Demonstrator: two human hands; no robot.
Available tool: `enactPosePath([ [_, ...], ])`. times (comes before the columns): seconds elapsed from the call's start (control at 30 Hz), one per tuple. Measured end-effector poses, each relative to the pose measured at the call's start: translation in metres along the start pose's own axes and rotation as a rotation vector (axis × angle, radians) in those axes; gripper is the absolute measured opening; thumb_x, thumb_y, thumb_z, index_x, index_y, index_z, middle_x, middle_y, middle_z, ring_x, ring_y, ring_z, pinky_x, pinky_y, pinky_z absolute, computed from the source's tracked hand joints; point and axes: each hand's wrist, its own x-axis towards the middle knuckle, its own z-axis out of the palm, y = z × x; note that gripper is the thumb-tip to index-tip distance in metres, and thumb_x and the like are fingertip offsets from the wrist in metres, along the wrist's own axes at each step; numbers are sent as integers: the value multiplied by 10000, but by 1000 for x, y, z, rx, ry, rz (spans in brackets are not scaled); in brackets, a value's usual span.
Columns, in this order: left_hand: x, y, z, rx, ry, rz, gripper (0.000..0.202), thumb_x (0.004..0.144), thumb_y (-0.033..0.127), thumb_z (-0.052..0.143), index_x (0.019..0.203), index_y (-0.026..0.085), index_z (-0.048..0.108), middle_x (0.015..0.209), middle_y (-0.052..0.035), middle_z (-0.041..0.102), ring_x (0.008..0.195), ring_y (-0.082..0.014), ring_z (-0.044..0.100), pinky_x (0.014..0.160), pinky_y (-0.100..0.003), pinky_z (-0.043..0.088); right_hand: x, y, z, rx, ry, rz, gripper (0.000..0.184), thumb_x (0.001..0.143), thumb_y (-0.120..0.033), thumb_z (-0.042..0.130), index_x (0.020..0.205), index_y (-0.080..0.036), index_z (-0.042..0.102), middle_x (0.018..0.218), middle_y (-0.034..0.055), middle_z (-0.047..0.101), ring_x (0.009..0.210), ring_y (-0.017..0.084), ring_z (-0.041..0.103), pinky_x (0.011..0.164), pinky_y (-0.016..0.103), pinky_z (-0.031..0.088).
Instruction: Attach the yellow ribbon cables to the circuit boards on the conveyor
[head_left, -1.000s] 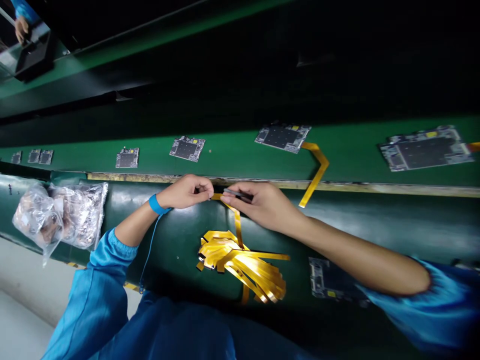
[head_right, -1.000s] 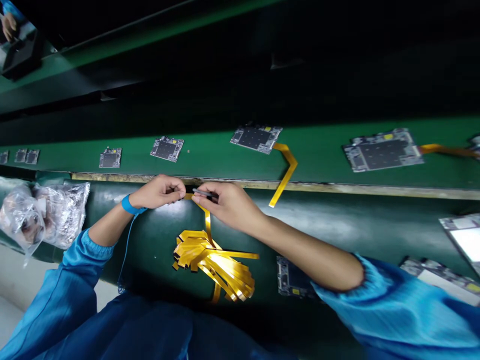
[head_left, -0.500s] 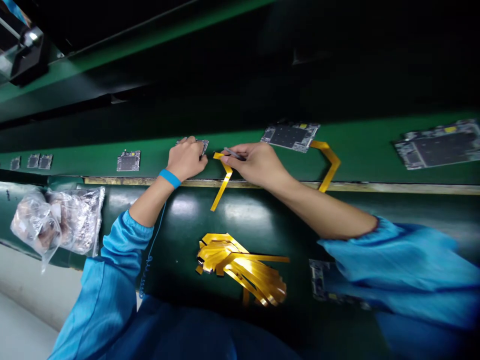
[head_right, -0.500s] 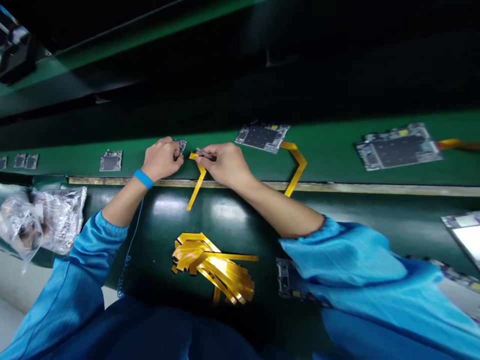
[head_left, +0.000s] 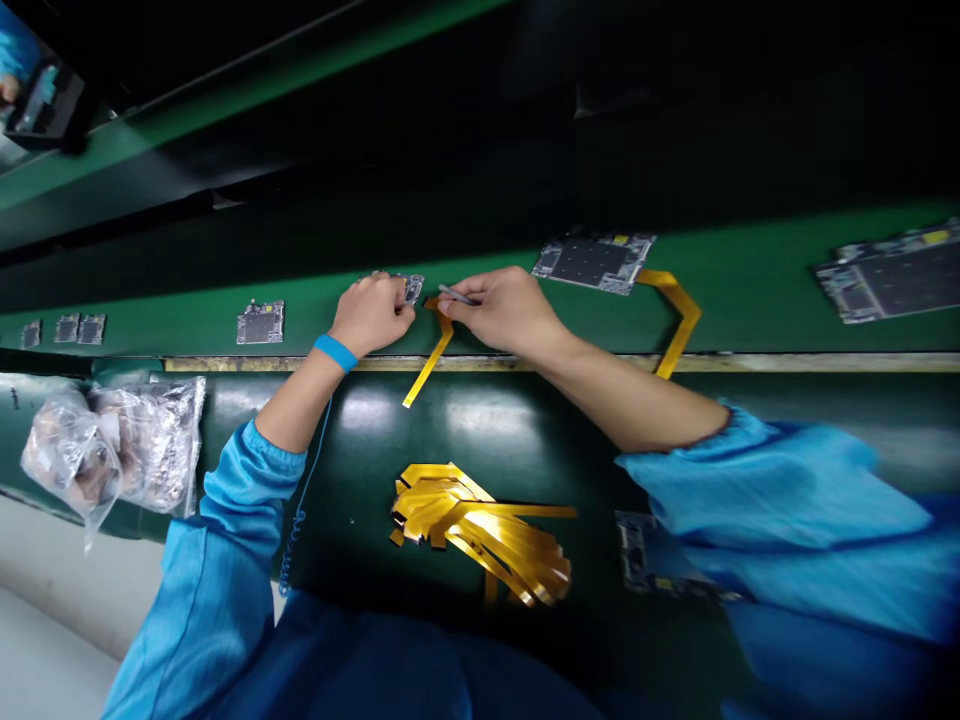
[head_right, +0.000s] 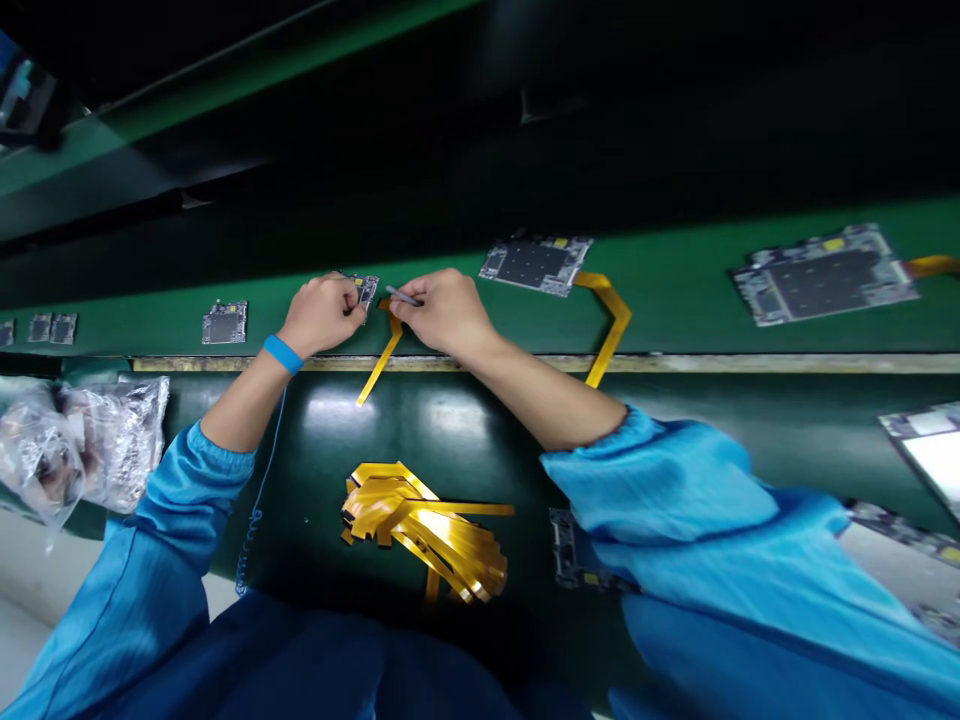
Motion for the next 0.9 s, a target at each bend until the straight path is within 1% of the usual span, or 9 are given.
enactPosePath([
  [0.1, 4, 11, 1, 54, -11, -2, 232, 1006, 244, 620, 1123, 144, 794, 1214, -174, 769, 1175, -353, 726, 971, -432, 562, -1, 2, -3, 28, 10, 10, 121, 838, -252, 820, 922, -171, 852, 924, 85, 857, 938, 301, 815, 896, 407, 641],
  [0.2, 9, 15, 2, 61, -16, 3, 227, 990, 210, 620, 1111, 137, 798, 1202, -186, 772, 1160, -360, 730, 961, -437, 566, -1, 2, -5, 40, 17, 24, 85, 834, -225, 813, 895, -172, 839, 913, 83, 854, 943, 297, 814, 904, 412, 642],
  [0.37, 14, 1, 6, -40, 39, 65, 193, 960, 145, 595, 943, 171, 785, 1005, -136, 782, 987, -312, 734, 863, -406, 550, -1, 2, -5, 40, 12, 34, 96, 827, -198, 827, 915, -177, 858, 911, 70, 856, 940, 289, 816, 905, 406, 647],
  [0.47, 12, -8, 12, -120, 82, 129, 195, 950, 130, 586, 901, 177, 769, 979, -115, 766, 919, -276, 720, 833, -384, 543, -1, 4, -6, 37, 8, 26, 75, 826, -215, 843, 889, -181, 864, 891, 66, 854, 940, 297, 816, 907, 411, 654],
  [0.57, 8, -13, 18, -174, 122, 187, 203, 962, 122, 573, 888, 173, 755, 985, -107, 748, 900, -251, 714, 840, -367, 552, -2, 7, -8, 60, 15, 19, 80, 829, -232, 849, 890, -184, 870, 889, 67, 856, 948, 308, 821, 927, 431, 659],
  [0.63, 5, -15, 21, -189, 148, 229, 206, 977, 126, 566, 904, 170, 753, 1010, -110, 745, 938, -254, 717, 875, -371, 566, -3, 9, -9, 81, 21, 22, 92, 827, -246, 859, 896, -187, 873, 906, 72, 860, 965, 321, 827, 943, 447, 662],
  [0.73, -2, -19, 24, -167, 189, 295, 207, 1006, 156, 566, 989, 167, 772, 1107, -126, 757, 1079, -287, 714, 988, -418, 578, -4, 12, -12, 102, 15, 9, 161, 803, -318, 910, 904, -197, 877, 955, 80, 868, 1007, 344, 829, 960, 467, 668],
  [0.83, -9, -23, 28, -115, 216, 354, 257, 1029, 206, 569, 1163, 168, 785, 1319, -149, 744, 1275, -327, 675, 1127, -500, 554, -4, 15, -15, 110, 11, -8, 249, 784, -411, 936, 915, -207, 880, 977, 84, 872, 1032, 362, 828, 972, 487, 673],
  [0.9, -13, -25, 31, -91, 202, 392, 323, 1040, 235, 571, 1288, 169, 768, 1474, -159, 695, 1413, -345, 621, 1233, -549, 500, -5, 17, -17, 113, 18, -7, 285, 784, -462, 928, 922, -216, 882, 977, 78, 874, 1036, 364, 827, 976, 493, 676],
])
